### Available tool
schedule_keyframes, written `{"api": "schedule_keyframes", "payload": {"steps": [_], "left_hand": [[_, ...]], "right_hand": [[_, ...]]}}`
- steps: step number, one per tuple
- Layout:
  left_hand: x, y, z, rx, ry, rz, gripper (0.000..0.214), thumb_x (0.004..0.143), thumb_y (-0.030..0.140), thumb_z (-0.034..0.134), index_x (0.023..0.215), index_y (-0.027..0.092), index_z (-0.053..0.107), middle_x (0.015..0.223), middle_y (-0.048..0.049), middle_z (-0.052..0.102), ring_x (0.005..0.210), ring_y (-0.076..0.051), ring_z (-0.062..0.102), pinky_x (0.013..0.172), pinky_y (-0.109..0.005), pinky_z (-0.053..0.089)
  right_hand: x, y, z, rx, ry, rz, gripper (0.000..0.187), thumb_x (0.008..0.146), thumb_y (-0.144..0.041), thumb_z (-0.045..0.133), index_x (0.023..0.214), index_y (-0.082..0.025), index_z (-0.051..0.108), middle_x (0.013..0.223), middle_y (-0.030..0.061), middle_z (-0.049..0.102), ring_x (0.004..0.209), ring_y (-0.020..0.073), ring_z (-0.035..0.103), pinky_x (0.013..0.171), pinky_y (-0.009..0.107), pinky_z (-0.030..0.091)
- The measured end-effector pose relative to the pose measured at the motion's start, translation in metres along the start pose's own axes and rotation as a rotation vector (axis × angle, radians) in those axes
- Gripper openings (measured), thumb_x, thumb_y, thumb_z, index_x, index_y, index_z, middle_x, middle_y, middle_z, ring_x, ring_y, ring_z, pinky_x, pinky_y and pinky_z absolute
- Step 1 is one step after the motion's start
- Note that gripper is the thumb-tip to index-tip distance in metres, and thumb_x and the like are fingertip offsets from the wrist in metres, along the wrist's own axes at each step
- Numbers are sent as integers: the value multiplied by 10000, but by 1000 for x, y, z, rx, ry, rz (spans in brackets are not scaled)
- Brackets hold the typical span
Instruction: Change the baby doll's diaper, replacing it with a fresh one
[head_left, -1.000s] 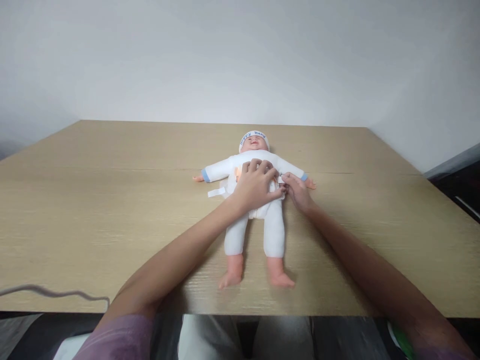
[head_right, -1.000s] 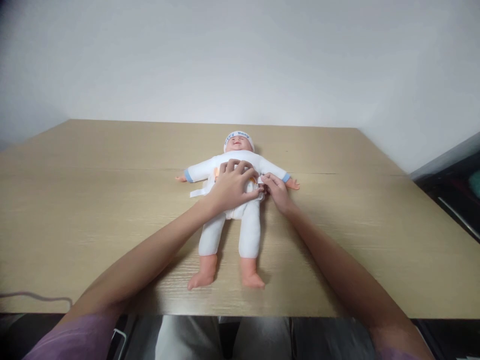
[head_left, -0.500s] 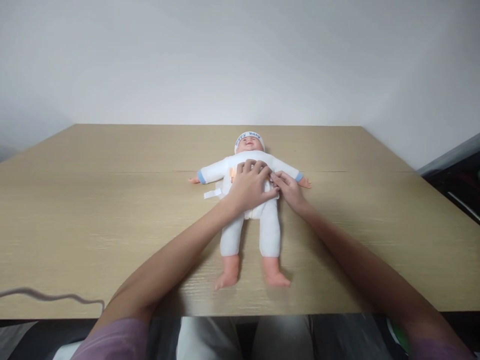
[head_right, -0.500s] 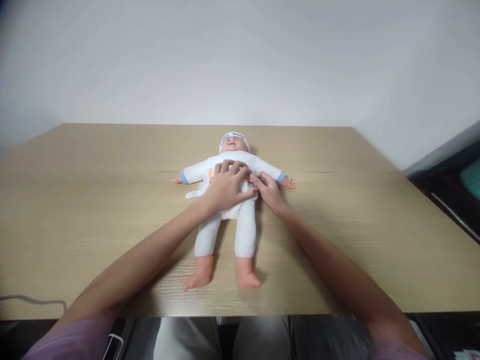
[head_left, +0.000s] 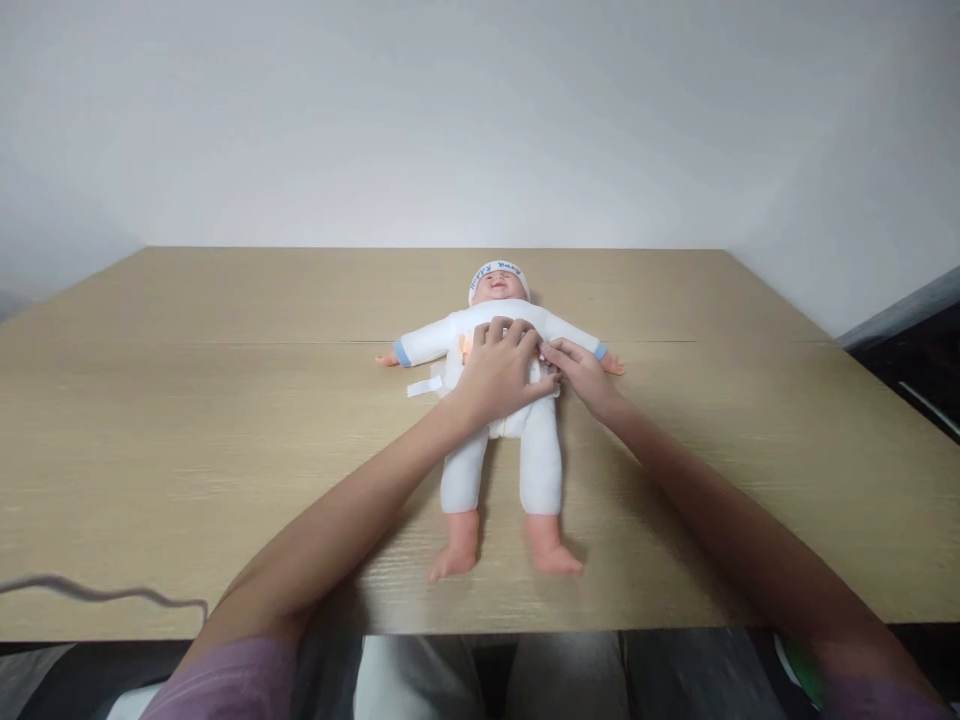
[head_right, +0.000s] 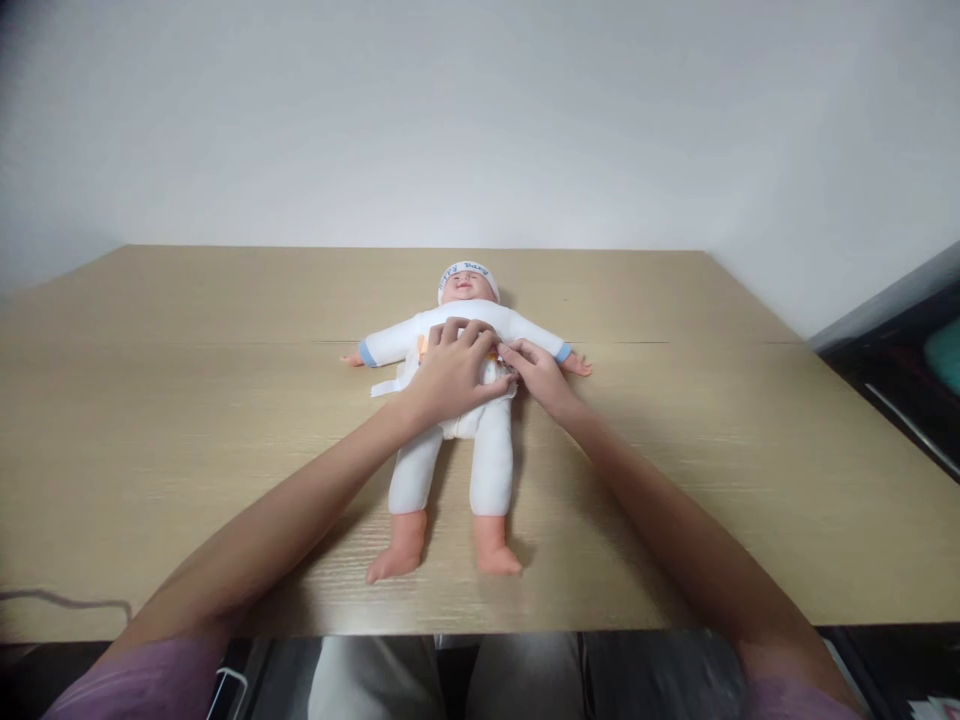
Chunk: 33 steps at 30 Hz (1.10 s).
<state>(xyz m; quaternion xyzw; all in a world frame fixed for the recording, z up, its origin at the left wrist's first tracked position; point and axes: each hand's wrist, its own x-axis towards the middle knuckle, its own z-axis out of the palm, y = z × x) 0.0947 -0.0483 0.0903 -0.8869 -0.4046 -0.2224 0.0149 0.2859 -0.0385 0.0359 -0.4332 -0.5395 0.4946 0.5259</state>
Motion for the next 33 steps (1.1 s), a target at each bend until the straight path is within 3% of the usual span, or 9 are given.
{"api": "schedule_keyframes", "payload": {"steps": [5,9,12,17,20,23,28,30,33], "left_hand": [[0,-1,-1,-15,-19,-16,387,1015,542,659,1246,232,674,1405,-127,695,1328,-412,532,1106,-565,410],[-1,-1,0,-12,-16,-12,411,1046,562,613,1288,234,664,1397,-130,695,1318,-406,531,1107,-570,402],[-2,0,2,-3,-20,-12,439,1039,560,622,1310,217,663,1396,-141,693,1322,-413,525,1122,-581,398],[3,-8,-6,-155,-65,-30,545,940,534,751,1378,231,637,1432,-122,693,1362,-414,511,1171,-592,425],[6,-24,-19,-446,-141,7,633,933,555,766,1457,251,579,1535,-105,658,1415,-363,553,1209,-534,482],[-3,-46,-23,-685,-54,12,502,1067,520,609,1490,260,533,1591,-112,621,1437,-276,619,1216,-447,526],[-58,-101,5,-706,165,-215,537,1095,555,596,1533,269,477,1571,-145,620,1411,-273,643,1211,-486,543],[-80,-123,20,-746,185,-260,709,1046,615,664,1593,260,388,1501,-169,653,1349,-292,669,1153,-507,578],[-96,-141,31,-824,134,-205,698,1059,607,651,1592,252,373,1401,-163,696,1329,-294,679,1141,-500,574]], "right_hand": [[-26,-1,2,-309,117,-321,369,1059,-631,687,1070,-265,740,1104,63,732,1053,252,685,957,394,580],[-50,-2,-6,-592,-17,-548,362,1161,-473,522,1430,-306,699,1478,107,702,1446,327,609,1278,553,447],[-55,1,-11,-671,-138,-600,517,1172,-437,486,1670,-303,524,1692,115,571,1611,329,490,1373,584,349],[-49,7,-13,-685,-210,-617,611,1182,-470,425,1773,-318,390,1776,95,490,1675,324,419,1400,600,329],[-46,7,-15,-699,-245,-634,613,1190,-483,389,1786,-341,370,1806,70,457,1692,317,395,1404,603,318],[-45,6,-17,-713,-266,-642,623,1188,-496,392,1794,-353,358,1829,48,423,1702,313,383,1412,592,302],[-45,4,-18,-760,-259,-647,628,1189,-483,378,1797,-330,352,1832,54,418,1696,302,396,1408,575,304],[-46,3,-18,-803,-242,-655,620,1188,-472,373,1788,-315,362,1819,71,440,1682,308,417,1398,593,304],[-49,-1,-14,-833,-128,-702,574,1177,-445,411,1729,-291,447,1730,112,554,1612,334,502,1377,624,304]]}}
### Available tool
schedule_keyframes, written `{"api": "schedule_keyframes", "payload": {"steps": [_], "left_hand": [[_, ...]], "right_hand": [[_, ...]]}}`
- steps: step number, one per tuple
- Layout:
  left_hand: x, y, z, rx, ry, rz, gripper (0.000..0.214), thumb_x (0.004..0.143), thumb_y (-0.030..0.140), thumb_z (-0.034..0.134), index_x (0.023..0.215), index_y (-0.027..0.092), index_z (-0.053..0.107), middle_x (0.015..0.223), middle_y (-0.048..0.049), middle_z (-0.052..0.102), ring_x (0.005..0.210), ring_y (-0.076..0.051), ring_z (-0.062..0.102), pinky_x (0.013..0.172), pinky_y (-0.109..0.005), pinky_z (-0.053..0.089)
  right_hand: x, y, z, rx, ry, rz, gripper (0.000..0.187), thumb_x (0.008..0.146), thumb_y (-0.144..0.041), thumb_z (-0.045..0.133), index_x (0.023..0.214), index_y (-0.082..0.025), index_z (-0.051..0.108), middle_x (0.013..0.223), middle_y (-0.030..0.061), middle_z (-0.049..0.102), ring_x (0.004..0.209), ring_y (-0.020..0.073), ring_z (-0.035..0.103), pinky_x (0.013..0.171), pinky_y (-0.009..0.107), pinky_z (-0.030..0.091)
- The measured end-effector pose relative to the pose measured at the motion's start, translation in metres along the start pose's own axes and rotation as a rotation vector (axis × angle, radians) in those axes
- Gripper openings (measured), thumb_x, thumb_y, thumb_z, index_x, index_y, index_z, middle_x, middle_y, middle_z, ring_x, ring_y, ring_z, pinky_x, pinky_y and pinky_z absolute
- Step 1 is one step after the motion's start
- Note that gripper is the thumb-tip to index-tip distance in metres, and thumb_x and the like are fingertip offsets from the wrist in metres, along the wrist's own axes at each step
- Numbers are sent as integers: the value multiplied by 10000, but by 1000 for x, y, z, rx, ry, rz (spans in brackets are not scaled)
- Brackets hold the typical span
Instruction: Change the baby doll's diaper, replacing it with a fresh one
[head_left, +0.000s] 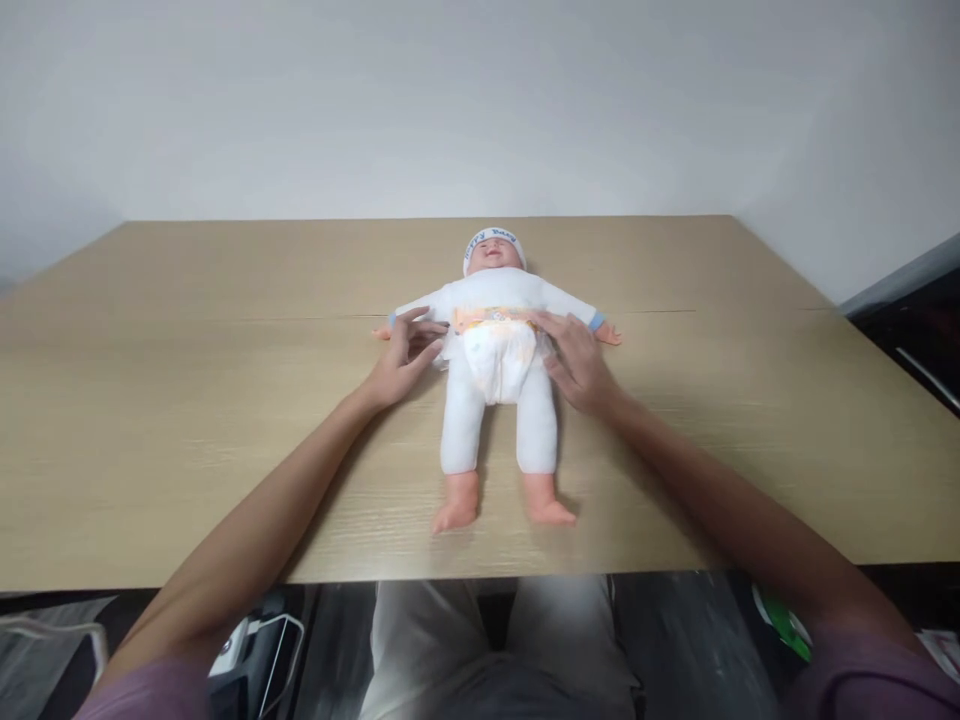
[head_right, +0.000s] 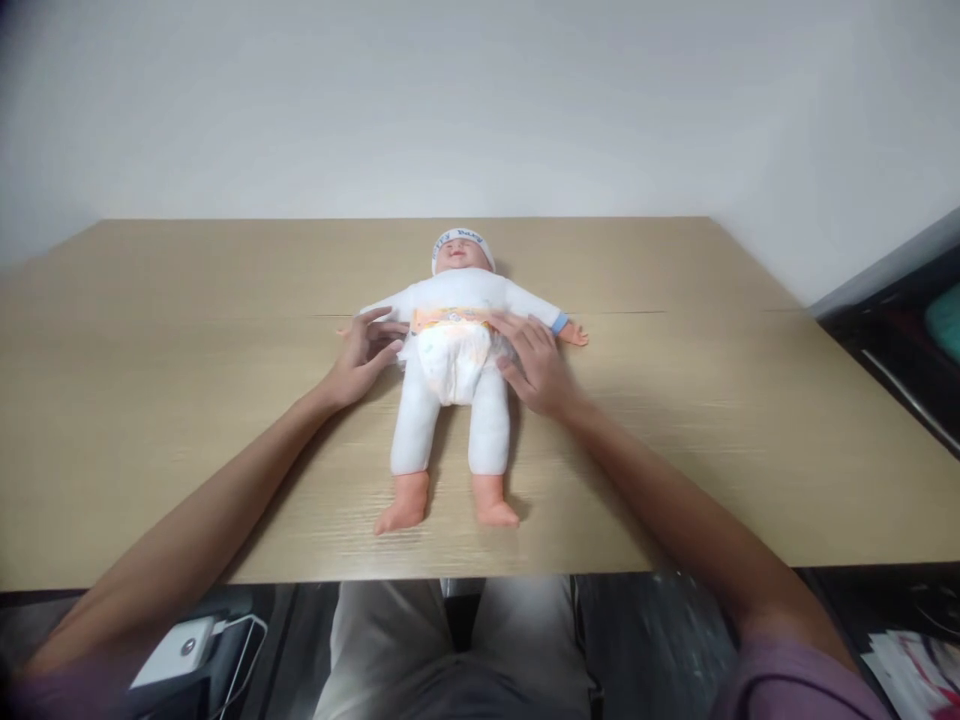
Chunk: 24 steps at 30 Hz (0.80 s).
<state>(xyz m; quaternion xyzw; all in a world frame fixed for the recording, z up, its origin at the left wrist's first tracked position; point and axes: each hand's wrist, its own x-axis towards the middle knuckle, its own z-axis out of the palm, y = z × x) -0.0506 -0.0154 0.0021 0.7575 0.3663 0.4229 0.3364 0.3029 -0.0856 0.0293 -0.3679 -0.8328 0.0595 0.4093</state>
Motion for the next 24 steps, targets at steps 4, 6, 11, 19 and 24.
{"api": "schedule_keyframes", "payload": {"steps": [4,6,11,19,24], "left_hand": [[0,3,3,234,-25,51,502,1067,525,588,1452,205,551,1382,-171,702,1289,-340,651,1160,-555,518],[0,8,5,442,-33,44,448,1023,478,603,1364,188,627,1356,-173,713,1255,-376,619,1157,-586,481],[-5,11,4,616,-52,3,408,993,458,596,1278,176,670,1291,-166,720,1203,-385,587,1141,-576,446],[-6,19,0,586,19,-205,319,921,531,705,910,218,644,988,-167,723,1172,-441,606,1176,-620,378],[-2,15,-4,419,48,-274,343,920,495,684,728,234,572,801,-92,670,1002,-360,643,1111,-545,413]], "right_hand": [[15,-24,2,-43,175,12,423,1143,-421,498,1515,-262,623,1465,135,721,1385,352,649,1221,585,464],[29,-41,5,-67,166,26,324,1134,-403,513,1373,-259,677,1322,121,762,1259,341,685,1130,553,504],[75,-78,22,-192,-80,8,330,1115,-335,550,1400,-214,667,1366,133,731,1262,334,647,1099,501,489],[129,-62,37,-190,-376,179,528,1053,-362,630,1542,-163,604,1466,184,707,1393,407,577,1247,593,396],[133,-54,41,-26,-303,121,370,1003,-253,616,1370,-218,648,1328,126,737,1226,325,649,1172,523,453]]}}
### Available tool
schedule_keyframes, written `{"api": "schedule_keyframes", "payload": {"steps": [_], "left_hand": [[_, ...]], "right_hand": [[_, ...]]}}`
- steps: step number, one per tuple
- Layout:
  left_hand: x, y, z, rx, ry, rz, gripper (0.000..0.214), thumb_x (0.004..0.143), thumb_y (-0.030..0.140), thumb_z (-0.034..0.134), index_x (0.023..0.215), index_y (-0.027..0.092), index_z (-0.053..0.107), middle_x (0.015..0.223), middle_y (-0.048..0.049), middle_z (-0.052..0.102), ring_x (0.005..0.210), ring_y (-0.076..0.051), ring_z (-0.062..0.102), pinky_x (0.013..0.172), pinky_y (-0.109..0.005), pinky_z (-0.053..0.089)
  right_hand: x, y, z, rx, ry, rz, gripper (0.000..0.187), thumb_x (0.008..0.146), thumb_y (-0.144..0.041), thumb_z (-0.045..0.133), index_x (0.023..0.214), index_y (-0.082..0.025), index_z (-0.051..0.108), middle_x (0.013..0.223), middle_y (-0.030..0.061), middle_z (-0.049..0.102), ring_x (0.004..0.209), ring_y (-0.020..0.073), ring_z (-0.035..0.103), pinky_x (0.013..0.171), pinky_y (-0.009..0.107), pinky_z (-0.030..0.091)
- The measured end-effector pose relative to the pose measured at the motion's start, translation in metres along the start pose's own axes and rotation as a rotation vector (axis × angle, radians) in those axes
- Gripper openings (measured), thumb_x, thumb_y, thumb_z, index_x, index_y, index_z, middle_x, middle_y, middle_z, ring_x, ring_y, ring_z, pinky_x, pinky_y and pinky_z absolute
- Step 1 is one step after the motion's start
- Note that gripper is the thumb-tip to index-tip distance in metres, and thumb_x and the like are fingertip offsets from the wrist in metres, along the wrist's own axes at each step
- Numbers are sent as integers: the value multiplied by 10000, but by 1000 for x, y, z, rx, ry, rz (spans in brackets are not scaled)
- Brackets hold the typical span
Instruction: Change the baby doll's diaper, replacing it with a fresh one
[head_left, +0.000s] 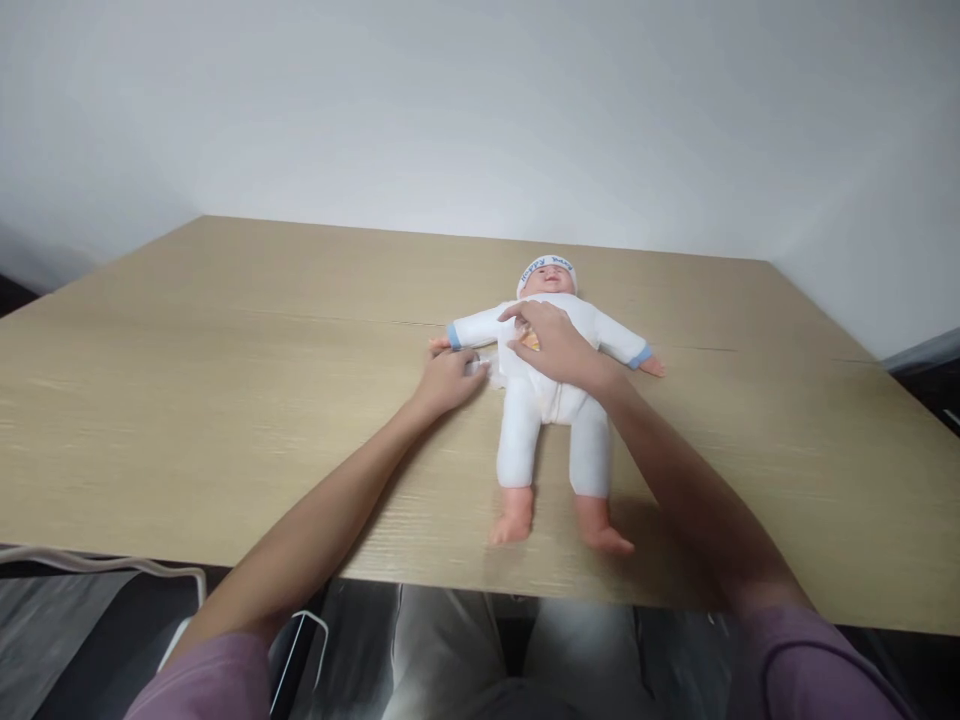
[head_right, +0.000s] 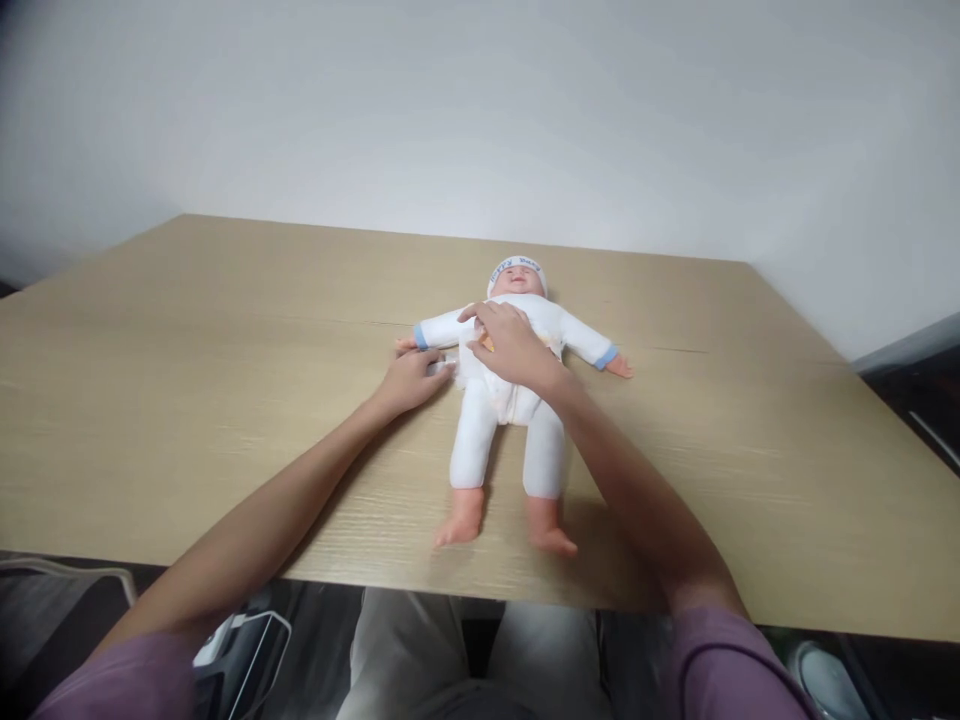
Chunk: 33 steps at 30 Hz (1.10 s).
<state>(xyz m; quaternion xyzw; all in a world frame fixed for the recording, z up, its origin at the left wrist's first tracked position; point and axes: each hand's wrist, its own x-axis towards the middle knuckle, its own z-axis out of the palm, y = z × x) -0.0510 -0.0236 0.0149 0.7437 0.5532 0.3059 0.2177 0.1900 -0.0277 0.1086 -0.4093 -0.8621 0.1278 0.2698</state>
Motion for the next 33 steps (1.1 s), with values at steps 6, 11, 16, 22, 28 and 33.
{"api": "schedule_keyframes", "payload": {"steps": [6,11,16,22,28,33], "left_hand": [[10,-4,-5,-305,41,-55,426,959,563,598,708,220,567,681,4,560,736,-197,537,784,-340,448],[8,2,-4,-486,120,-71,430,934,572,637,708,219,542,668,23,518,688,-162,480,697,-303,390],[4,13,-1,-592,129,-36,457,941,588,651,705,219,518,676,20,487,681,-156,462,684,-312,390],[7,28,-4,-613,96,-10,444,955,557,665,699,225,518,680,15,497,683,-162,468,683,-324,406],[20,59,0,-597,1,11,382,965,522,683,767,213,577,709,14,554,679,-161,499,656,-322,369],[28,71,11,-626,-44,51,326,953,491,654,810,200,624,789,-15,631,750,-179,563,687,-321,412]], "right_hand": [[-6,-20,-10,-121,86,-144,252,1089,-294,564,1292,-232,700,1301,126,708,1250,331,607,1138,495,438],[-12,-28,-12,-263,-50,-74,287,1119,-321,519,1060,-210,778,1037,96,677,944,264,599,901,413,448],[-11,-23,-2,-339,-112,61,199,1043,-302,622,963,-226,787,1013,91,716,967,268,623,810,386,413],[-7,-15,3,-143,-72,181,328,954,-358,744,1250,-230,687,1063,45,749,937,247,679,755,346,408],[-6,-8,-5,18,-131,181,685,894,-415,825,1492,-231,547,991,16,722,905,245,682,778,334,438],[-5,2,-16,236,-167,130,785,865,-394,867,1561,-242,538,923,-37,636,885,209,651,816,334,492]]}}
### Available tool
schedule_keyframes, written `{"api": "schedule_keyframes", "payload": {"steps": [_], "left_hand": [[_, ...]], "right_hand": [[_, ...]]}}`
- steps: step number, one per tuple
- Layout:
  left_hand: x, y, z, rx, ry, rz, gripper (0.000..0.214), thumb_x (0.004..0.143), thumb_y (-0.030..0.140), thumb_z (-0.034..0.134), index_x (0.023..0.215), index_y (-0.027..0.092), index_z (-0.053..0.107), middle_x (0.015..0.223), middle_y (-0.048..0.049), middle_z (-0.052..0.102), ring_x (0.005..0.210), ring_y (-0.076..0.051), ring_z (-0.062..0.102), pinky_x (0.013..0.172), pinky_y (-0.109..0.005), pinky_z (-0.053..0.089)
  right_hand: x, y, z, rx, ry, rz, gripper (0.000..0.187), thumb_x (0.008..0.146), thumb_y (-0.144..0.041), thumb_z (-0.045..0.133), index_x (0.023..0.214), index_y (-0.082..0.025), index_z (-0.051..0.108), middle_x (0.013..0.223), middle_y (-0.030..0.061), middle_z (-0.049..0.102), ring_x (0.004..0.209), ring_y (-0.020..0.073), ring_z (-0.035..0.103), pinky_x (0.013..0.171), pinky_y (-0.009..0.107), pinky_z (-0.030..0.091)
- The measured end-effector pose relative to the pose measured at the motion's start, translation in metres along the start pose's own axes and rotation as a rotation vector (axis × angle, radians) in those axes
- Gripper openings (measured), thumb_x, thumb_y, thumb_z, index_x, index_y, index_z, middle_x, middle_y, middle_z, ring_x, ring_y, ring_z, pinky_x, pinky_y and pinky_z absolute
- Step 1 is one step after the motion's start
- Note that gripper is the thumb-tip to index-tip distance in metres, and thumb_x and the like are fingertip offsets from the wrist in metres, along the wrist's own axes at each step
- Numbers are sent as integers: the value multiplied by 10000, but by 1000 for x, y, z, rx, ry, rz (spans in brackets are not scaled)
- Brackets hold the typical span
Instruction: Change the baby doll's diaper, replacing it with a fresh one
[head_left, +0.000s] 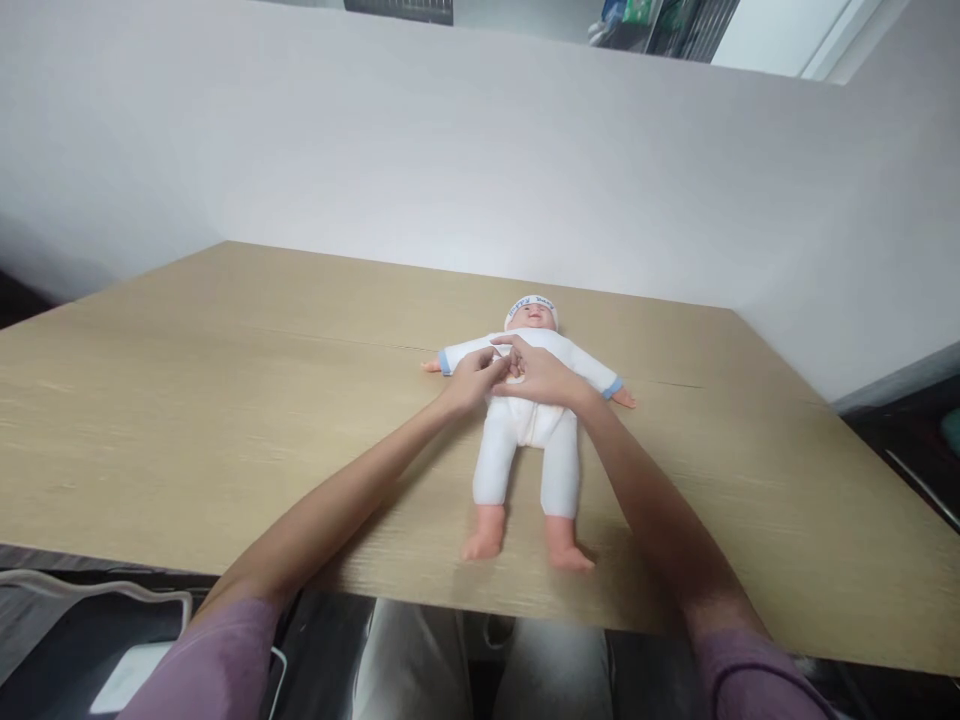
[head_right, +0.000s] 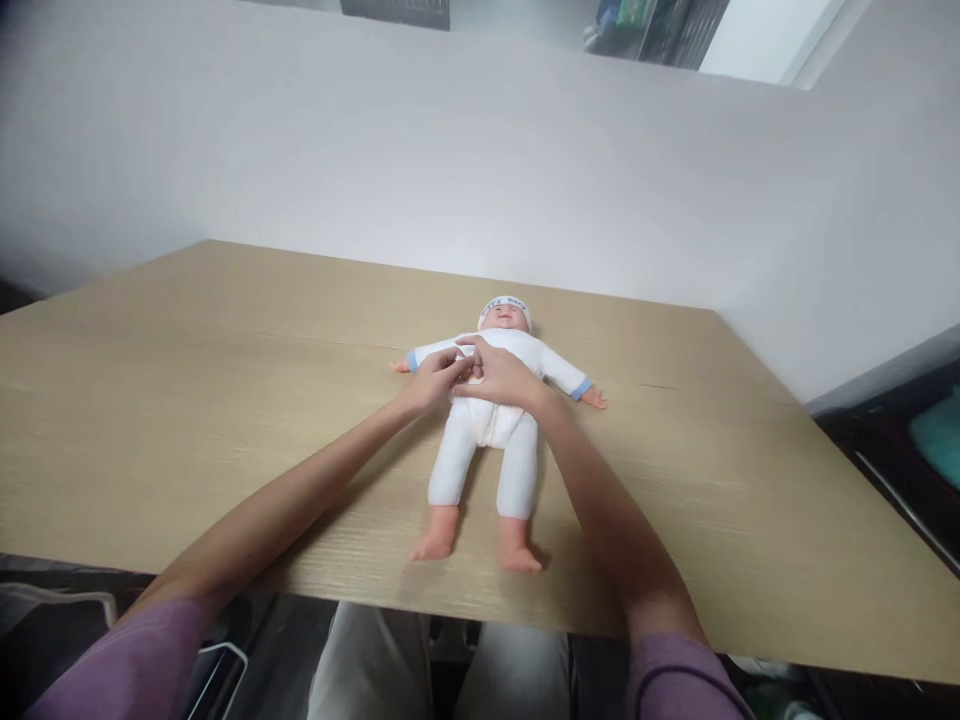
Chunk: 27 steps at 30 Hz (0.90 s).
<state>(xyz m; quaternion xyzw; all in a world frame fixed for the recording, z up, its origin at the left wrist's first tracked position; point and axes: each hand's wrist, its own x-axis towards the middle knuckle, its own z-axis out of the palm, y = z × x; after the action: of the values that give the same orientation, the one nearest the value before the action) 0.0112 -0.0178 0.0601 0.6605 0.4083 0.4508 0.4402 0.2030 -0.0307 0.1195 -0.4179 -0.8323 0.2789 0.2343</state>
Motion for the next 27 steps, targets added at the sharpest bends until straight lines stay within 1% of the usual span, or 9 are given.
{"api": "schedule_keyframes", "payload": {"steps": [3,6,10,13,16,18,21,24,27], "left_hand": [[2,-2,3,-29,-21,15,334,965,506,628,837,198,633,837,-32,658,778,-186,580,713,-325,441],[3,-2,3,-39,-52,39,434,1003,610,615,853,204,627,865,-47,667,803,-200,589,753,-348,473],[4,-2,-2,-35,-100,86,666,1046,835,450,799,230,578,763,-42,584,761,-217,547,784,-394,483],[3,-7,-4,-42,-95,105,687,1058,869,390,830,245,566,674,-18,528,681,-212,503,749,-401,457],[1,-18,-5,-58,-38,97,617,1082,817,426,859,249,518,629,21,467,613,-184,428,684,-371,399],[0,-26,-5,-72,-20,96,585,1054,807,517,889,245,503,693,28,481,646,-171,427,683,-346,386],[-1,-35,-5,-83,-41,99,596,967,812,659,935,232,524,809,20,511,735,-166,458,717,-320,393],[0,-41,-6,-90,-78,87,586,966,793,669,935,225,527,831,20,503,751,-162,451,711,-305,381],[2,-45,-6,-92,-100,70,575,975,787,654,946,229,518,830,20,512,746,-165,462,700,-302,389]], "right_hand": [[0,4,-2,67,-13,-17,779,870,-393,864,1564,-230,549,919,-42,615,875,201,638,816,336,497],[1,5,0,62,16,-2,707,891,-329,815,1541,-213,565,907,-45,621,854,194,638,816,335,478],[3,4,6,-15,89,12,439,1030,-379,642,1426,-191,643,832,-35,628,780,198,611,771,345,420],[5,4,8,-44,109,12,384,1080,-407,555,1390,-210,665,814,-40,603,740,191,584,728,339,375],[5,5,8,-14,126,12,401,1061,-375,560,1424,-236,656,772,-66,526,726,181,560,725,322,378],[4,6,7,18,135,28,424,1028,-316,558,1436,-246,652,745,-77,478,717,178,542,737,313,399],[1,6,6,67,122,46,447,995,-284,561,1431,-262,654,731,-84,437,697,170,503,746,307,421],[0,7,4,104,112,36,435,987,-293,578,1412,-261,668,739,-80,427,698,165,460,742,308,420],[1,8,3,73,114,7,374,969,-273,601,1315,-240,738,745,-65,421,711,164,432,733,315,391]]}}
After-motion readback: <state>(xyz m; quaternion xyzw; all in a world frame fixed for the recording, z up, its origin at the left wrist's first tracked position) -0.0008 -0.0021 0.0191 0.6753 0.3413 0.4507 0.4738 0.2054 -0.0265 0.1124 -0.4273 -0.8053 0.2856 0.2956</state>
